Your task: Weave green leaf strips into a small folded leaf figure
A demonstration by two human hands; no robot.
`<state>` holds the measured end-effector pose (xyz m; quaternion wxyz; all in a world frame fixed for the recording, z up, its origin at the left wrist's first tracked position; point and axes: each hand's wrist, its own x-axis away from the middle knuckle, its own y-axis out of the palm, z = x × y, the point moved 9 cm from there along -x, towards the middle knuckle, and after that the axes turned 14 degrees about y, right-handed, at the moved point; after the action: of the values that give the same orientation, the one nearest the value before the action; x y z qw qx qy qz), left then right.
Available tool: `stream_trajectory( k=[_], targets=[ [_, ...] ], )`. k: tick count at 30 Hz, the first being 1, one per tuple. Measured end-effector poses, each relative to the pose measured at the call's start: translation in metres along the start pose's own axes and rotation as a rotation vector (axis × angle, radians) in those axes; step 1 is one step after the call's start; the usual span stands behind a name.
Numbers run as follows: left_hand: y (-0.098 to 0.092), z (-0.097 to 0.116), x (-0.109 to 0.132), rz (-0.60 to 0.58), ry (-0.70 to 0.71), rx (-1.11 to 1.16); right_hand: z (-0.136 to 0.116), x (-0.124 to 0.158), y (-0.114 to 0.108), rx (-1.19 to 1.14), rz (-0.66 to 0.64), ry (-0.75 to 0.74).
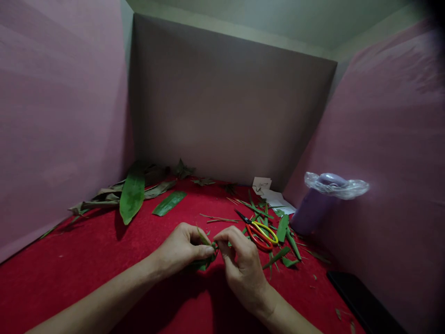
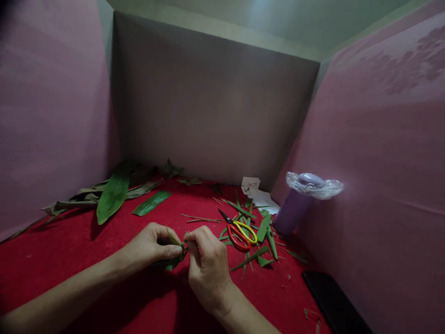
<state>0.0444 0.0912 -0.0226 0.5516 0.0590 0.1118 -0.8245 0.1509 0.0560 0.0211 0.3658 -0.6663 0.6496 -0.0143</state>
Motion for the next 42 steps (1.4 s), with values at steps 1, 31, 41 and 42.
stream_trajectory(
  k=[1,31,41,42],
  targets=[
    [0.0,0.0,0.0,0.008,0.001,0.001,-0.001,0.0,0.0,-0.007,-0.002,0.001],
    [-0.002,0.001,0.003,0.089,-0.08,0.276,0.01,-0.006,-0.002,-0.161,0.0,0.129],
    [-0.013,0.0,0.0,0.194,-0.053,0.376,0.038,-0.006,0.02,-0.381,-0.164,0.421],
    [-0.014,-0.001,0.001,0.209,-0.056,0.371,0.04,-0.006,0.022,-0.399,-0.167,0.437]
  ],
)
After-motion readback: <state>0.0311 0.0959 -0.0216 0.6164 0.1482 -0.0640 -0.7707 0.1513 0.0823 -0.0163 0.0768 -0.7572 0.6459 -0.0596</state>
